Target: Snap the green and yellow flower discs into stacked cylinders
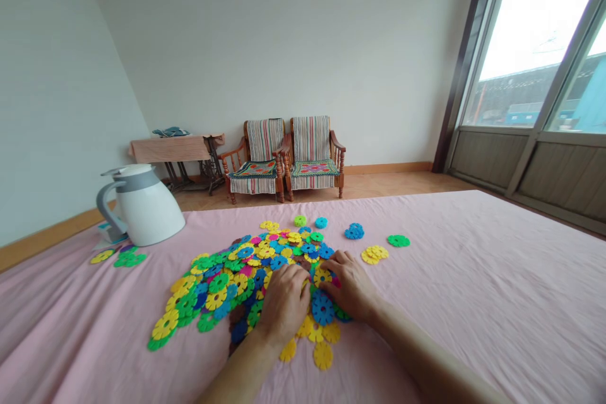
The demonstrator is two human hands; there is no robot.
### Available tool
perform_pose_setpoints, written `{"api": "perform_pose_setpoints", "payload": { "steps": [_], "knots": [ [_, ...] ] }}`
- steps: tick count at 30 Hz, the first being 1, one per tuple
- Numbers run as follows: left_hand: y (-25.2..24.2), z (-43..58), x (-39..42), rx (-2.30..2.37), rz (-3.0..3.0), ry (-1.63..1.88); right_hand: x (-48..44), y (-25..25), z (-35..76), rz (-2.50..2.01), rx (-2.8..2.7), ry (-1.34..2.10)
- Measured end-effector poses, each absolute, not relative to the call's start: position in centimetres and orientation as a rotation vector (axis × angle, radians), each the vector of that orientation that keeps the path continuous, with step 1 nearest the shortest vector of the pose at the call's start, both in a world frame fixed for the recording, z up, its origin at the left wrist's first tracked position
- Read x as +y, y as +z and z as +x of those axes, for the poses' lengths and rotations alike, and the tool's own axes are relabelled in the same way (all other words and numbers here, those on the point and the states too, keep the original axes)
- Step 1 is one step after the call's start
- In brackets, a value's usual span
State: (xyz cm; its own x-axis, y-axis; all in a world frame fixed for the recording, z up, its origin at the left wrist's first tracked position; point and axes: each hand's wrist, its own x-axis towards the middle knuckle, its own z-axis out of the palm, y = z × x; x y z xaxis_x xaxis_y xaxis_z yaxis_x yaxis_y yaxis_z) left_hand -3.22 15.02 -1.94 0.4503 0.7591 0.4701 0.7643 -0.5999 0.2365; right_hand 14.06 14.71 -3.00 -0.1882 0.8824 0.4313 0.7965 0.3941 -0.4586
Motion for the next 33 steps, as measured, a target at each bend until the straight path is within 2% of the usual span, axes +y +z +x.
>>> {"api": "perform_pose_setpoints", "payload": {
  "steps": [9,20,24,29,33],
  "knots": [
    [-2.0,-3.3,15.0,-1.399,-2.684,-0.816,15.8,-3.7,14.6,-1.503,-1.725,0.274],
    [-2.0,-3.5,15.1,-1.434,-2.649,-0.767,16.2,-2.5,22.9,-1.951,-1.282,0.031],
    [-1.8,-3.8,15.1,-1.489,-2.584,-0.736,15.5,-1.5,20.5,-1.808,-1.506,0.126],
    [-1.5,-4.0,15.1,-1.547,-2.517,-0.694,12.7,0.0,16.1,-1.267,-2.135,0.484],
    [-1.3,-3.9,15.1,-1.557,-2.519,-0.655,11.2,0.5,14.5,-1.214,-2.384,0.485]
  ]
}}
